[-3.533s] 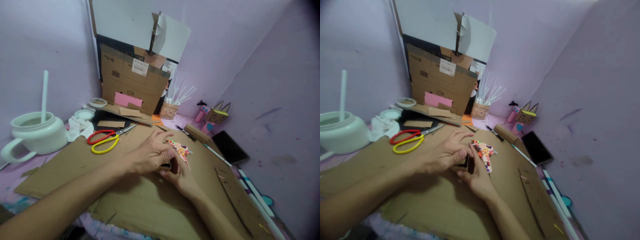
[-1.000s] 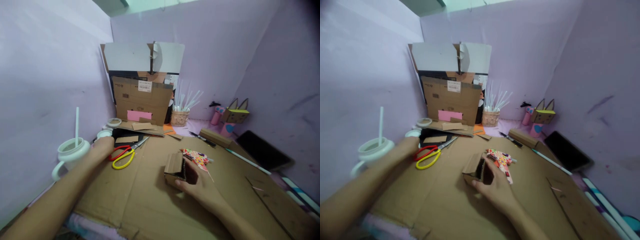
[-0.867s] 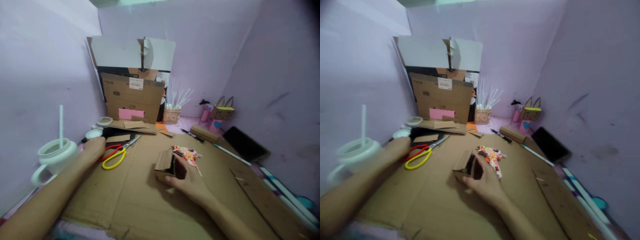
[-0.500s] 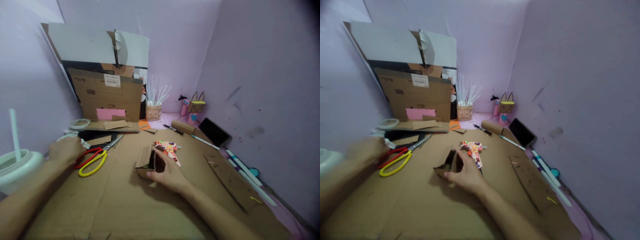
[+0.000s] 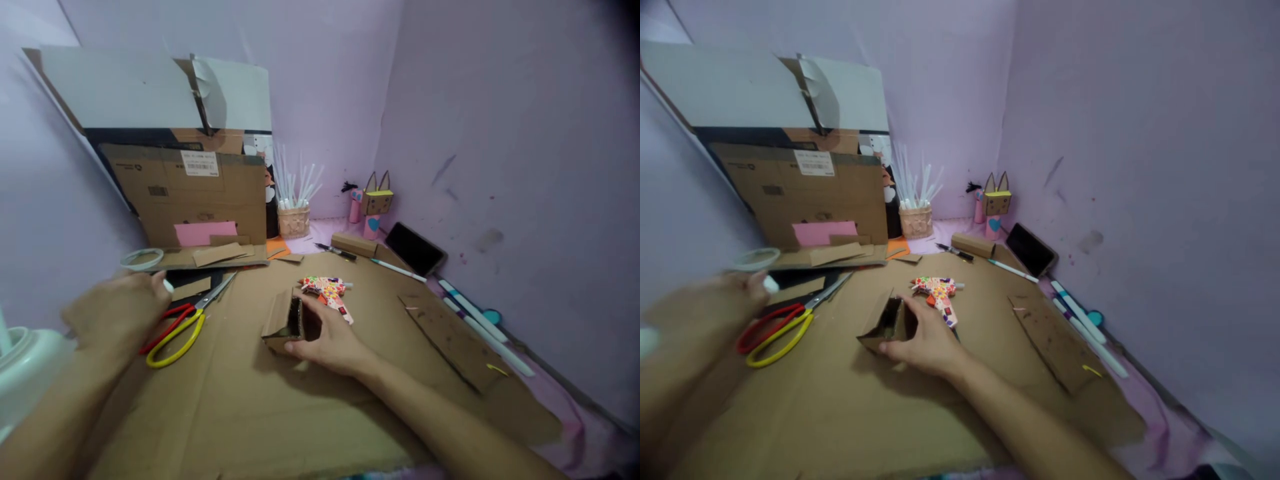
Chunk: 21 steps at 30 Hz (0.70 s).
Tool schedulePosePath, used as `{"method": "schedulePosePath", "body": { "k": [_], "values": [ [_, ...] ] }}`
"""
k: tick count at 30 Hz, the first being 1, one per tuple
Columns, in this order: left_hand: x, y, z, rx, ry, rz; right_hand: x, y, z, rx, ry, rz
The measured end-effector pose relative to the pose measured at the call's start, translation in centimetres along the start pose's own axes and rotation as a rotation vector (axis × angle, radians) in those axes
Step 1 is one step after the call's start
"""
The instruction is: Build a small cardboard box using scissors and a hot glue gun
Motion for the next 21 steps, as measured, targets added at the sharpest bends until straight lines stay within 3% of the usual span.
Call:
{"method": "schedulePosePath", "body": {
  "k": [2,7,12,15,18,21],
  "values": [
    [0.2,0.4,0.8,-0.16,-0.027,-0.038,0.0,-0.1,-0.1,0.015,0.0,0.0],
    [-0.6,1.2,0.2,-0.145,-0.022,-0.018,-0.1,-0.1,-0.4,0.039,-0.016,-0.026],
    [0.7,-0.3,0.0,-0.138,-0.093,0.147,-0.1,-0.1,-0.2,0.051,0.002,-0.004],
    [2.4,-0.1,2.7,0.214,0.091,0.237,0.0,0.1,-0.1,0.035,0.004,-0.017],
    [4.1,2.2,5.8,0.772,0.276,0.015,0.0,0.3,0.0,0.003,0.007,-0.035],
    [5.7,4.1,8.3,1.057,0.384,-0.215,0.0,0.4,0.0,-0.013,0.001,-0.037]
  ]
}}
Point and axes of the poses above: each hand's wrist, its own x-axis away from the middle knuckle, its own y-axis out of the palm, z = x × y, the point moved 6 cm from there along -x, towards the middle knuckle, and after that the axes turned 2 degrees about x, right-handed, at the moved point
